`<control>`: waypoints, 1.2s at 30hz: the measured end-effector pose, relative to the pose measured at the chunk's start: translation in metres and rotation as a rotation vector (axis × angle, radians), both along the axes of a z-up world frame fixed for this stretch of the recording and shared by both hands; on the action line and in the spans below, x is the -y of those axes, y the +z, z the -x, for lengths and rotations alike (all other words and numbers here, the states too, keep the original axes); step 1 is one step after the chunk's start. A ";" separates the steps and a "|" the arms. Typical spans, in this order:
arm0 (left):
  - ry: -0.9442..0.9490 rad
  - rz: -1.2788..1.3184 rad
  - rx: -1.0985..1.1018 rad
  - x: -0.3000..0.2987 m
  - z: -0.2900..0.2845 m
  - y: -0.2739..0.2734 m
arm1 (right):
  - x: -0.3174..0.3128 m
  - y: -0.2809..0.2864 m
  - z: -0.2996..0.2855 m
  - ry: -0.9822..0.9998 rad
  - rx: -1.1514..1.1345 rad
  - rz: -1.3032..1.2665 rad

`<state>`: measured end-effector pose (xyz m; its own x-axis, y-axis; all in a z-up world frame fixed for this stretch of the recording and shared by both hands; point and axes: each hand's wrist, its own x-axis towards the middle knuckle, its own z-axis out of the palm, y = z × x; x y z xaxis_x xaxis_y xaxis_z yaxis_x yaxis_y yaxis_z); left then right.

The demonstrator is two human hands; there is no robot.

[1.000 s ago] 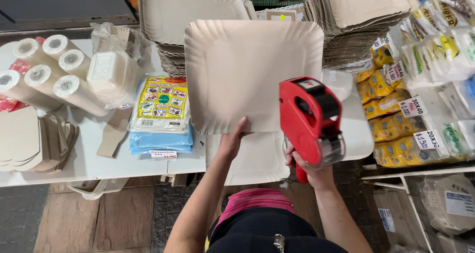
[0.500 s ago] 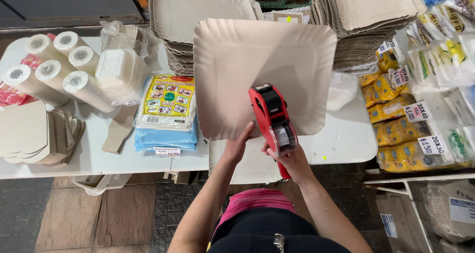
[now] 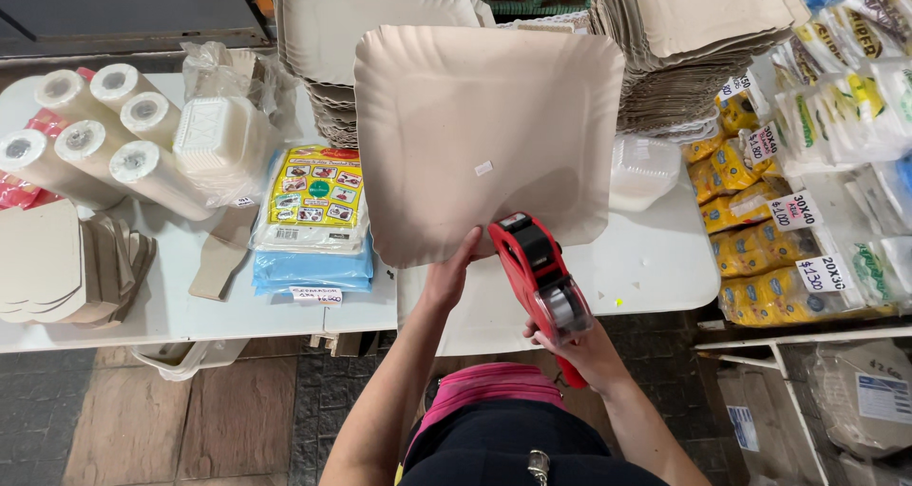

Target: The person picks up paper plates from a stack, applies a price label to each using a handheld labeling gun, and returns them to the stack or moves them aside.

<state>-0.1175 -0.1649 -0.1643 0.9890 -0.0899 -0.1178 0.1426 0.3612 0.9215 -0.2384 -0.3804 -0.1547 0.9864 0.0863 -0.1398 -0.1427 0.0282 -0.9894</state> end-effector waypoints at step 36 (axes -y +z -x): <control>0.237 0.111 -0.276 -0.044 0.046 -0.066 | 0.164 -0.288 -0.088 -0.650 -0.354 0.778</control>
